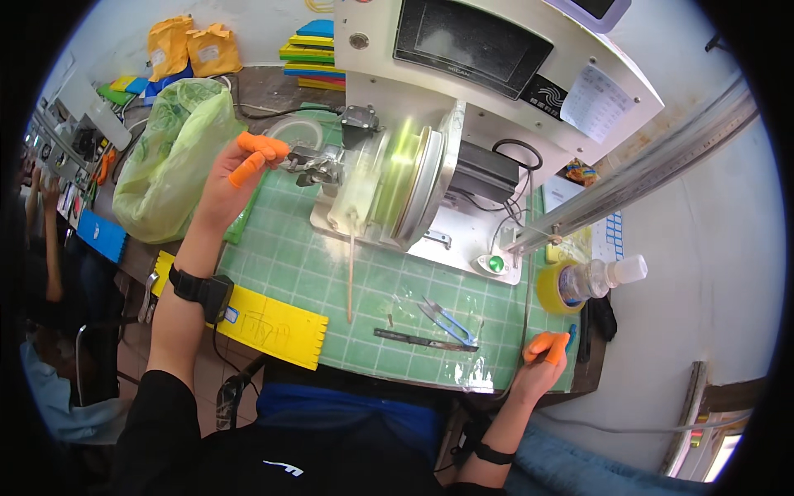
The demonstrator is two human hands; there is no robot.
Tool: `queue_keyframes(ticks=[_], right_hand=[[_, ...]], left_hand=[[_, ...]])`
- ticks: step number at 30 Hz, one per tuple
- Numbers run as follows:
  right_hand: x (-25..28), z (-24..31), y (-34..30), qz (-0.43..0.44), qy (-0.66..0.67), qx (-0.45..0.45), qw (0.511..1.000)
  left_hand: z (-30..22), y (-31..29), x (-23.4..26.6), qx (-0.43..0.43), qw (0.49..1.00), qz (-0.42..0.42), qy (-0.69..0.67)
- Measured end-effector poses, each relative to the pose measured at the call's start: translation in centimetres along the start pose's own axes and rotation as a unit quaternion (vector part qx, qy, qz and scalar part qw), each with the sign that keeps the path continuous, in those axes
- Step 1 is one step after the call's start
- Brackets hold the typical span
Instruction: The recorder uses tweezers, glue, and a precision assembly machine to manipulate and assemble very small components.
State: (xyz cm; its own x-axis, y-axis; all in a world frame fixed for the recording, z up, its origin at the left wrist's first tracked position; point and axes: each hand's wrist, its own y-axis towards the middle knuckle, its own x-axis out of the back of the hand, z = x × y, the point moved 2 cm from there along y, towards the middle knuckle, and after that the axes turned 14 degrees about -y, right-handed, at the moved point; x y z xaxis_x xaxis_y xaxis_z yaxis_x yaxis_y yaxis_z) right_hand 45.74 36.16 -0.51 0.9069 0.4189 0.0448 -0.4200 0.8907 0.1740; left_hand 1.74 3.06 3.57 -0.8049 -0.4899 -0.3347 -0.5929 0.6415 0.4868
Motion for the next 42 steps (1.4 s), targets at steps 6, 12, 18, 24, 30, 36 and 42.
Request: queue_keyframes(ticks=[6, 12, 18, 24, 30, 36, 42], right_hand=[[0.44, -0.13, -0.05, 0.005, -0.01, 0.002, 1.0], [0.34, -0.27, -0.01, -0.008, -0.017, -0.002, 1.0], [0.18, -0.19, -0.2, -0.013, -0.019, -0.007, 1.0], [0.36, -0.15, -0.21, -0.01, -0.027, -0.007, 1.0], [0.54, -1.0, 0.07, -0.026, -0.015, -0.02, 0.999], [0.76, -0.77, 0.0, 0.005, -0.014, 0.003, 1.0], [0.64, -0.41, -0.03, -0.007, -0.009, -0.004, 1.0]], left_hand=[[-0.12, 0.12, -0.18, -0.005, 1.0, 0.001, 0.013], [-0.23, 0.0, -0.31, 0.013, 1.0, -0.011, 0.023], [-0.34, -0.06, -0.4, 0.012, 0.999, -0.013, 0.038], [-0.17, -0.02, -0.42, 0.016, 0.999, -0.01, 0.03], [-0.37, -0.04, -0.26, 0.015, 0.999, -0.016, 0.039], [-0.46, 0.05, -0.5, 0.029, 0.999, -0.021, 0.036], [-0.38, -0.08, -0.63, 0.032, 0.998, -0.02, 0.045]])
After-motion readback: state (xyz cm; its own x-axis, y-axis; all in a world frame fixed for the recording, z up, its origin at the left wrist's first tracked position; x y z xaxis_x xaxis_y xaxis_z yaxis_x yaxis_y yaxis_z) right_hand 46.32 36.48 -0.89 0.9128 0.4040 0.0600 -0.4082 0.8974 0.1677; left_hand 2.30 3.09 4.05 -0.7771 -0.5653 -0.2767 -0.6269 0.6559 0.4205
